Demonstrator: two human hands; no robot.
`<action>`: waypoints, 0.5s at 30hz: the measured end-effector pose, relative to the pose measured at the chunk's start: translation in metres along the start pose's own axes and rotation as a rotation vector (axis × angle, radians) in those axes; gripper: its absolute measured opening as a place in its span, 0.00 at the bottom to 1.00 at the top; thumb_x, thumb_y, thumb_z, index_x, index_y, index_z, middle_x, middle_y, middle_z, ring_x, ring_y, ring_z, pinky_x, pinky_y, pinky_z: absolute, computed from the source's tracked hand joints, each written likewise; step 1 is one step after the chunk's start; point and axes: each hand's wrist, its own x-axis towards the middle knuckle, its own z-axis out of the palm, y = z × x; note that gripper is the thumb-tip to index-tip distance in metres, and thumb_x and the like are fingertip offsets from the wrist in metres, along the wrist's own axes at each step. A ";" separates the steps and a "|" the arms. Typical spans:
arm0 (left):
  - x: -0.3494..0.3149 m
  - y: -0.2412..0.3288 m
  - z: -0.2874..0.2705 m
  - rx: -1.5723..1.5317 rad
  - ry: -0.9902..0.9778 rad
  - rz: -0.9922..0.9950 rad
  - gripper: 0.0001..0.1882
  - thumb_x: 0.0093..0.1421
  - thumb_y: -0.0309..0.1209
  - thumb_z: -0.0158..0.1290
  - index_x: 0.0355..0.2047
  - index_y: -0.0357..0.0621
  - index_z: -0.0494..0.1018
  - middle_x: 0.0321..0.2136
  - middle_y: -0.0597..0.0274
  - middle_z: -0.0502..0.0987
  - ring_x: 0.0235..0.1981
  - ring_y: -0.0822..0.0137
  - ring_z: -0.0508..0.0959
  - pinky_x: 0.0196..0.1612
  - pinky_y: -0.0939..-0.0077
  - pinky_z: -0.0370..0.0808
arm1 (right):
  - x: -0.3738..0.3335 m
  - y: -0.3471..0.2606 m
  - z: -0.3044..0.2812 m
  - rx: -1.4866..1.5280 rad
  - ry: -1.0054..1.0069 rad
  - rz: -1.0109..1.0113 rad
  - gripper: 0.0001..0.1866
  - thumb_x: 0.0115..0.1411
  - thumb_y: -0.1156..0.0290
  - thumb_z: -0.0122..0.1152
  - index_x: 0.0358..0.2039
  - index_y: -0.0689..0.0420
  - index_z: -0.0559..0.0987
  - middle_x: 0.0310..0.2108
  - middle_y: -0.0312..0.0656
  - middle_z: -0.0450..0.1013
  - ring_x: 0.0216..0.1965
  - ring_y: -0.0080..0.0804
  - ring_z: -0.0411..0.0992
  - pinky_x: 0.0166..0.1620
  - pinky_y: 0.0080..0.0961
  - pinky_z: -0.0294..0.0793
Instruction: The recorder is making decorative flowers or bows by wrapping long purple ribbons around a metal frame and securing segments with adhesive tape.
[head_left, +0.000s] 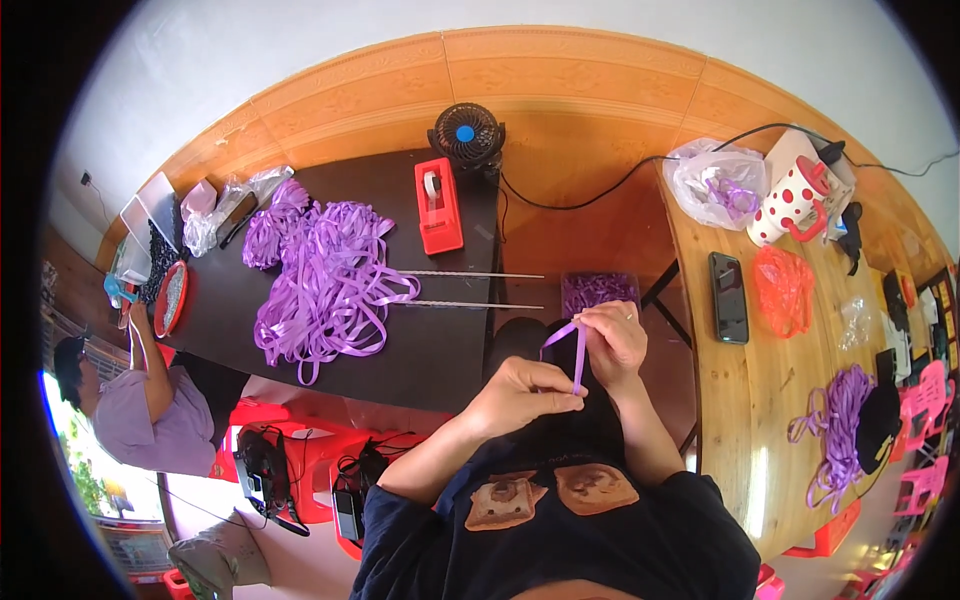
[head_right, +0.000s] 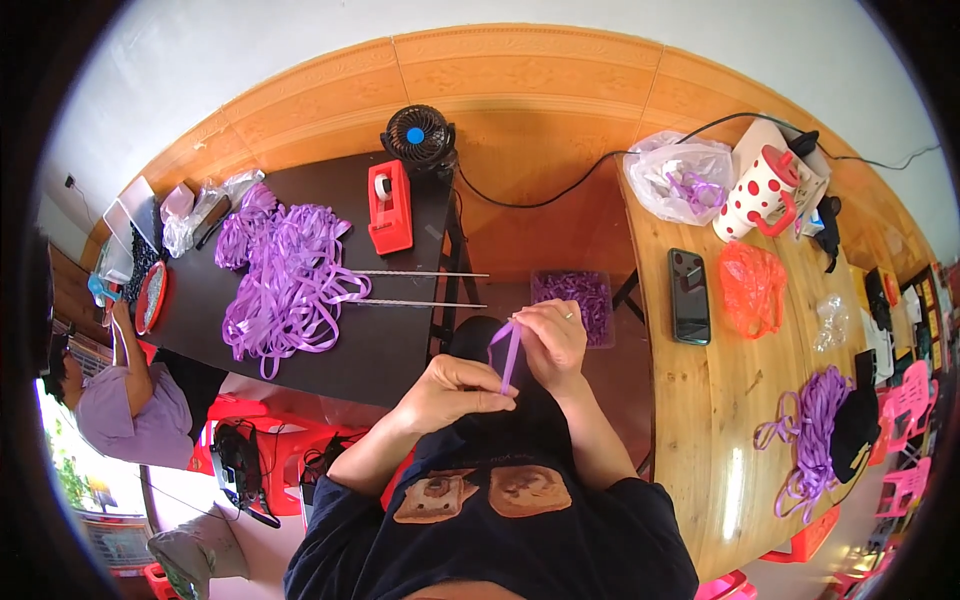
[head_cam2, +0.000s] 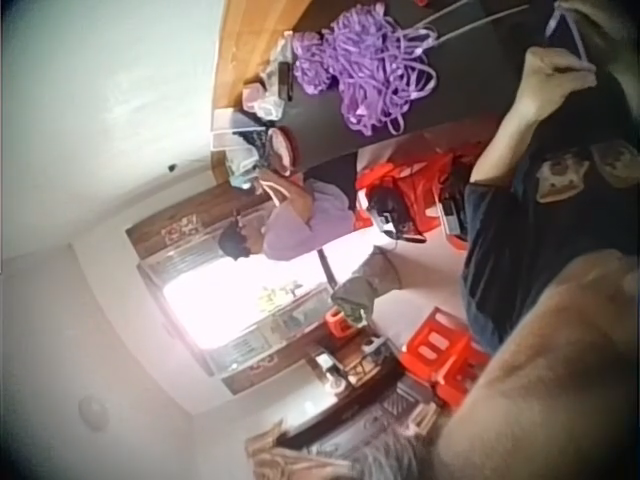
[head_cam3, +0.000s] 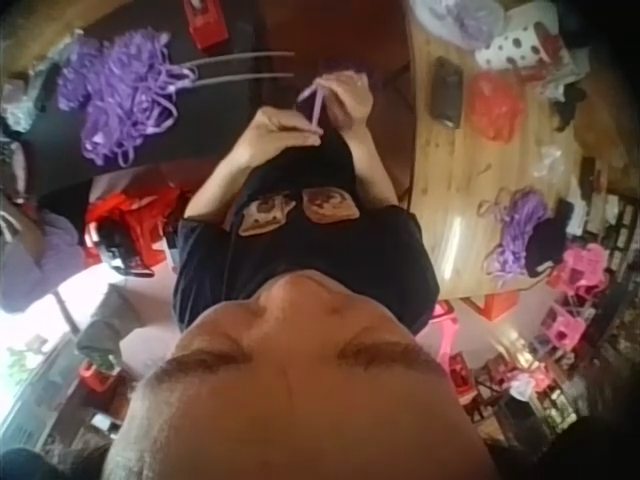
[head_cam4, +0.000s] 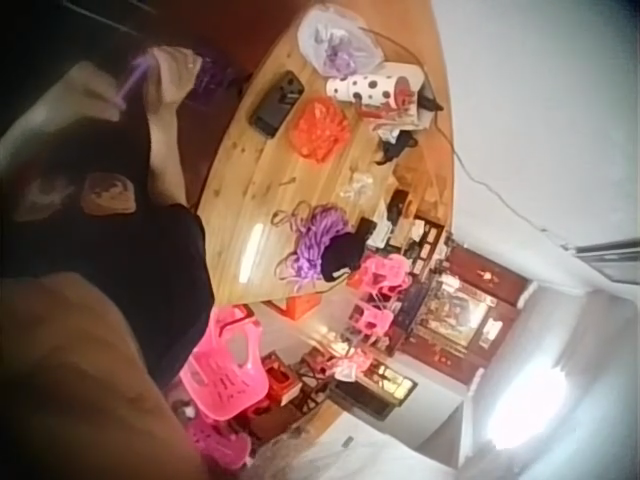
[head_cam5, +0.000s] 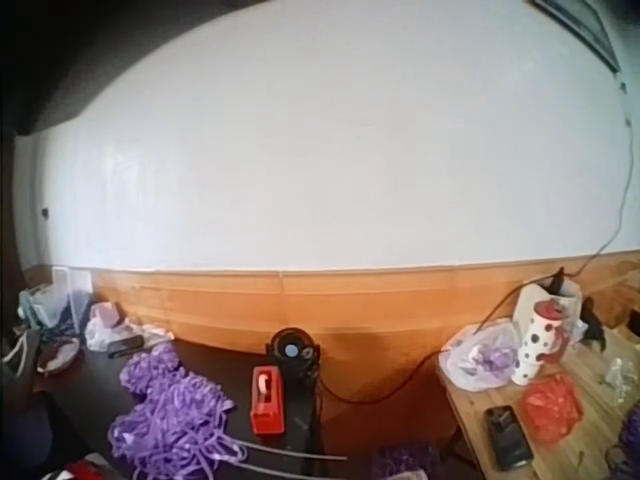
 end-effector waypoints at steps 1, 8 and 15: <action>-0.002 -0.001 0.001 0.015 -0.031 0.024 0.07 0.55 0.23 0.58 0.34 0.32 0.79 0.27 0.61 0.79 0.32 0.76 0.77 0.36 0.82 0.74 | -0.002 0.002 0.001 -0.002 0.001 -0.001 0.12 0.40 0.84 0.65 0.27 0.59 0.77 0.24 0.39 0.75 0.27 0.34 0.73 0.32 0.26 0.63; -0.013 -0.005 0.011 0.094 -0.145 0.191 0.07 0.53 0.22 0.59 0.34 0.37 0.79 0.28 0.57 0.80 0.30 0.71 0.78 0.35 0.80 0.73 | -0.011 0.013 0.006 -0.003 0.071 0.146 0.10 0.44 0.88 0.63 0.26 0.60 0.76 0.24 0.41 0.75 0.27 0.33 0.73 0.36 0.24 0.67; -0.022 0.010 0.014 0.162 -0.246 0.232 0.06 0.53 0.22 0.59 0.32 0.37 0.79 0.26 0.59 0.79 0.31 0.68 0.77 0.36 0.75 0.73 | -0.017 0.024 0.010 0.123 0.119 0.306 0.08 0.49 0.88 0.61 0.28 0.62 0.76 0.27 0.40 0.75 0.30 0.28 0.72 0.37 0.21 0.68</action>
